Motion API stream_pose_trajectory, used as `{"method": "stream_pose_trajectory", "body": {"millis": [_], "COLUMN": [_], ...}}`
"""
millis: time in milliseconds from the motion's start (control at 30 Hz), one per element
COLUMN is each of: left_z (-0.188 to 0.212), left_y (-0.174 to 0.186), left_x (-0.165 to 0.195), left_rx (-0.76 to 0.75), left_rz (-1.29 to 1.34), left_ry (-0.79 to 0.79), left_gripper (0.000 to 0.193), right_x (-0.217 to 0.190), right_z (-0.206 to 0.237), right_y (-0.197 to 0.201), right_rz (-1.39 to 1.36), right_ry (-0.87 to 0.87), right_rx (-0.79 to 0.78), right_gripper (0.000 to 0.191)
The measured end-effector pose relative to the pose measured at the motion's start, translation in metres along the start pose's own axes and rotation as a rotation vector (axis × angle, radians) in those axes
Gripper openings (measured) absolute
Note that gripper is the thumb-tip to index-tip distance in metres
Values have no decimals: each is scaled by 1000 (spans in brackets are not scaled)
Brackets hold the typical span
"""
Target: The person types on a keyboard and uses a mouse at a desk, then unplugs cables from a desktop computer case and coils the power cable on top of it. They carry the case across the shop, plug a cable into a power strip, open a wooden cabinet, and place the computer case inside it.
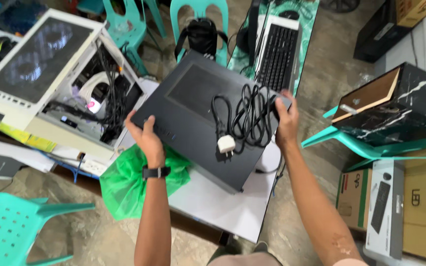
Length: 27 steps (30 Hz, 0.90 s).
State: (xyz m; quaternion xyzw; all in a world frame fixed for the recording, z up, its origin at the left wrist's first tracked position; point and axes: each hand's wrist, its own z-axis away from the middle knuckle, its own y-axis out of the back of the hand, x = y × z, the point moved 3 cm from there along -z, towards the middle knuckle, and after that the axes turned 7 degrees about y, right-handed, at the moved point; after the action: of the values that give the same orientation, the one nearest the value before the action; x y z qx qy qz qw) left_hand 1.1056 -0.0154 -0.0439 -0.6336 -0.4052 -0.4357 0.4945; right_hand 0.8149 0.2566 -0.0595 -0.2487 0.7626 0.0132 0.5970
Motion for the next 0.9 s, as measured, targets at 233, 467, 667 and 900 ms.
{"method": "stream_pose_trajectory", "body": {"millis": [233, 467, 667, 900], "left_z": [1, 16, 40, 46], "left_y": [-11, -21, -42, -62], "left_x": [6, 0, 0, 2], "left_rx": [85, 184, 307, 270], "left_rz": [106, 127, -92, 90], "left_ry": [136, 170, 92, 50], "left_gripper": [43, 45, 43, 37], "right_x": [10, 1, 5, 1], "right_z": [-6, -30, -64, -91], "right_y": [3, 3, 29, 46], "right_rz": [-111, -265, -157, -2], "right_ry": [27, -128, -68, 12], "right_rx": [2, -15, -144, -365], "right_gripper": [18, 23, 24, 27]}}
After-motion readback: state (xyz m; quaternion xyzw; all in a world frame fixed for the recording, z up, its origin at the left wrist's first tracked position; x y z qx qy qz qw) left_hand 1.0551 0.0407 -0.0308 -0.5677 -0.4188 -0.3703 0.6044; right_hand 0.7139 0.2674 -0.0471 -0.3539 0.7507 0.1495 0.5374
